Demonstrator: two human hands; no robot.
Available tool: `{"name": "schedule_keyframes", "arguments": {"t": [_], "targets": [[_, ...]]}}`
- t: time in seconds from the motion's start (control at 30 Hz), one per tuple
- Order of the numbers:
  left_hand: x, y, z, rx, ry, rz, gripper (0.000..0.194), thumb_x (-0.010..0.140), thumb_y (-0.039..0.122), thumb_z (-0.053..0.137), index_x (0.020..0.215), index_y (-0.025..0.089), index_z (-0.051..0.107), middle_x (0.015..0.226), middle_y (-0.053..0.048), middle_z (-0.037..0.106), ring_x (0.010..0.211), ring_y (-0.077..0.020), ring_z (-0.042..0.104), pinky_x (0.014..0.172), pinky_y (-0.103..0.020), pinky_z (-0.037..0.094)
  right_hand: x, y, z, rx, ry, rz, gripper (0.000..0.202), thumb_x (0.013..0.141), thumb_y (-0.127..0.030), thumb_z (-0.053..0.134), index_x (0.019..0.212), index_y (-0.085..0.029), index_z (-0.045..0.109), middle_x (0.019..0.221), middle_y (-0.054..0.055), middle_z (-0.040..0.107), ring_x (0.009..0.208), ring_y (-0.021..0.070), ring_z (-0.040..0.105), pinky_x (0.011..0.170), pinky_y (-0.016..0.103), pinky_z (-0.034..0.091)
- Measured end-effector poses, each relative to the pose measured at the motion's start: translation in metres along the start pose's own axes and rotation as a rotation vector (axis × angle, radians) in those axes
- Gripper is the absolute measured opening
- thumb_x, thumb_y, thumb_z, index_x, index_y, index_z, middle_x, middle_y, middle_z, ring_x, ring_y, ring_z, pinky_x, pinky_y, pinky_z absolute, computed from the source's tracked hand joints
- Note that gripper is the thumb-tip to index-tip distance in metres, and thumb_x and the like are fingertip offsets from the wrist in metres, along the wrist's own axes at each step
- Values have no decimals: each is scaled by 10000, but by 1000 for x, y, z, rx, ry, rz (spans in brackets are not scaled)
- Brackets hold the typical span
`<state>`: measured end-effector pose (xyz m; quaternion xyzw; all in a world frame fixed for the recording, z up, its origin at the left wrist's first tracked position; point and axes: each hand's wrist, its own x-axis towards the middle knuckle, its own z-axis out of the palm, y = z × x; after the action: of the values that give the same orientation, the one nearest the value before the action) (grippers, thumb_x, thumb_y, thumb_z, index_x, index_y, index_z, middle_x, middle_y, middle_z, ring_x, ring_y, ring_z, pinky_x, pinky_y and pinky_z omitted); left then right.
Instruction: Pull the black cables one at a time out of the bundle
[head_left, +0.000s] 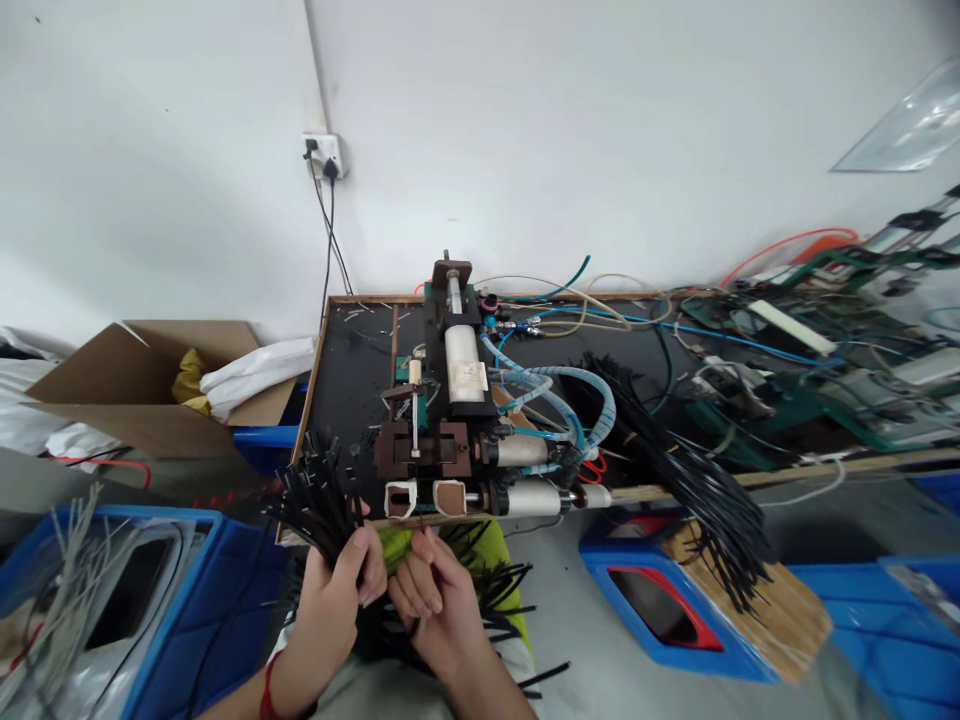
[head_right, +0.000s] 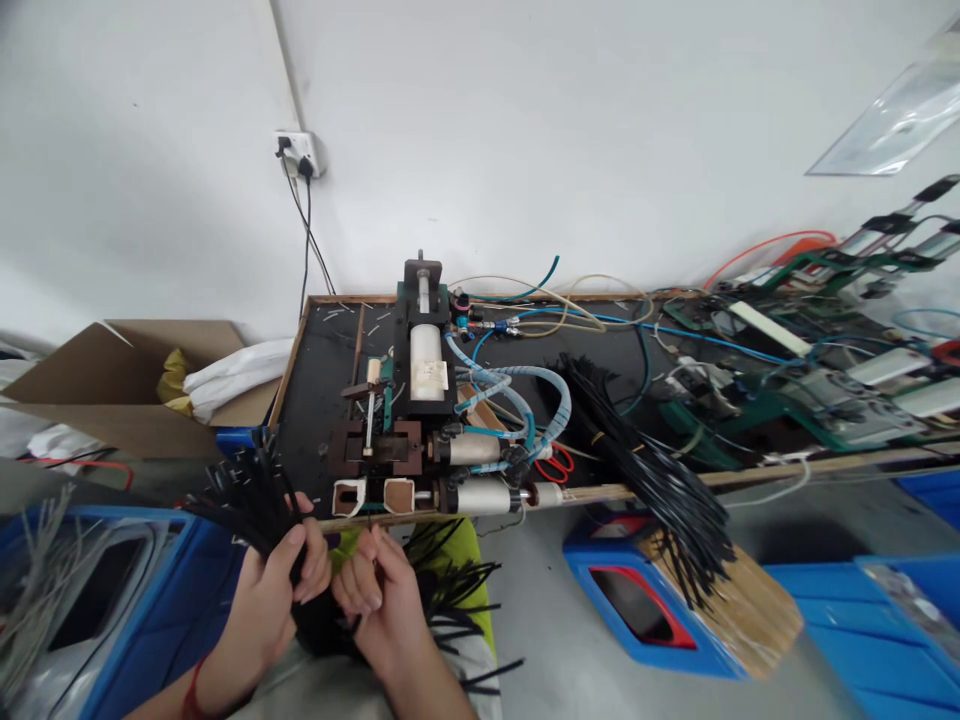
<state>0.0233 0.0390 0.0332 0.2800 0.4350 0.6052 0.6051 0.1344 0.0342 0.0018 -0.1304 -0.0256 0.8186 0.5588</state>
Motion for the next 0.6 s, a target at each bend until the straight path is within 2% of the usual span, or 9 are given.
{"name": "schedule_keyframes", "arguments": {"t": [0.1,0.17,0.27,0.33,0.47,0.6], "targets": [[1,0,-1,19,19,-16,327,900,413,737,774,209,514,504,80,456,404,-67,334,387,-191,261,0,0,2,-7,-2,4,280,907,-321,757,694,-177,646,354,-117,375,355,80,124,395,217,249],[1,2,1,20,40,-28,363,867,433,771,767,211,502,496,87,445,400,-63,323,382,-185,249,0,0,3,-25,3,3,290,903,-334,759,690,-183,634,353,-122,363,353,78,126,394,216,242],[0,5,5,21,87,-39,379,809,450,826,876,215,536,477,108,442,386,-64,314,379,-183,246,0,3,1,-112,22,-25,308,892,-381,760,696,-200,606,351,-132,337,347,74,134,395,214,225],[-2,7,6,37,103,-43,394,801,448,836,917,214,541,467,115,444,382,-63,312,383,-185,251,2,4,-3,-281,63,-81,345,906,-463,717,707,-216,579,348,-135,328,340,79,158,402,220,229],[-4,6,2,75,91,-44,367,840,458,802,883,210,535,454,110,447,383,-64,324,393,-192,258,5,5,-13,-797,195,-233,474,971,-623,519,718,-224,566,363,-100,398,342,98,271,429,244,244],[-5,3,-4,78,53,-38,344,860,450,784,891,211,538,464,101,469,386,-72,339,397,-199,260,-12,-10,-16,-1050,209,-302,480,939,-600,606,699,-187,647,447,-51,502,411,110,417,473,254,278]]}}
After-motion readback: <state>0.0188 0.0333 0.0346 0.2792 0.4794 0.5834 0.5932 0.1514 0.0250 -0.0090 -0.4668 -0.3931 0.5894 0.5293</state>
